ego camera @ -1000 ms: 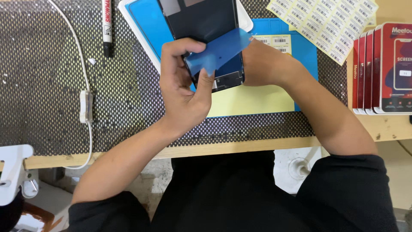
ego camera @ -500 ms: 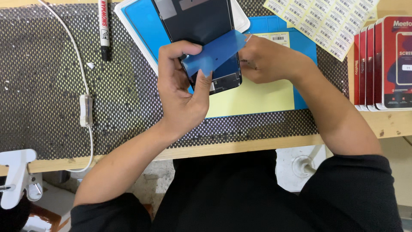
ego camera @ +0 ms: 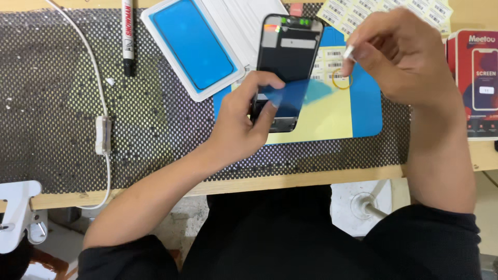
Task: The person peels a blue protective film from the back of a smartphone screen assembly by hand.
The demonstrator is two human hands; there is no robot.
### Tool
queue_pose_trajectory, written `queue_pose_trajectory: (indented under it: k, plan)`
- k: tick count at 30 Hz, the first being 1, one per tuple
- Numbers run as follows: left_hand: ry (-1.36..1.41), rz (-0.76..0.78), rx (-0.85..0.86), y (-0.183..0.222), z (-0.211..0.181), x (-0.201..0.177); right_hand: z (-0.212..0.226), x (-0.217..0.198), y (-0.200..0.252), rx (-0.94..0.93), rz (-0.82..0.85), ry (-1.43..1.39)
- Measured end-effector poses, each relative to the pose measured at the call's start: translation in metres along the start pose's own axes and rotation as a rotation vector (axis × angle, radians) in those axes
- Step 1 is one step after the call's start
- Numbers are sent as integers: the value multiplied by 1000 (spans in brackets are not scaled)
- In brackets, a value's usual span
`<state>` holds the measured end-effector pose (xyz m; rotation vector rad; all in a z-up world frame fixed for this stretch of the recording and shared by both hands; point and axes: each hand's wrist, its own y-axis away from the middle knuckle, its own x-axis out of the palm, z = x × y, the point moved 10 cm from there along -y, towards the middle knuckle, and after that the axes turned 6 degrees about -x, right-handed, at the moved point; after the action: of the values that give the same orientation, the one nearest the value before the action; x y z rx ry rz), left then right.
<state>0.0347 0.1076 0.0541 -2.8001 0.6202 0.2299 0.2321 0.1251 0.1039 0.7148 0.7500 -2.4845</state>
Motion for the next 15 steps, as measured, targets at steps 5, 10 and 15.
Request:
queue_pose_trajectory:
  k: [5, 10, 15]
  plan:
    - [-49, 150, 68, 4, 3, 23, -13, 4, 25, 67, -93, -76]
    - [-82, 258, -1, 4, 4, 36, 1, 27, 27, 35, 36, 25]
    - [-146, 276, 32, 7, 4, 42, 0, 35, 21, 294, -36, -24]
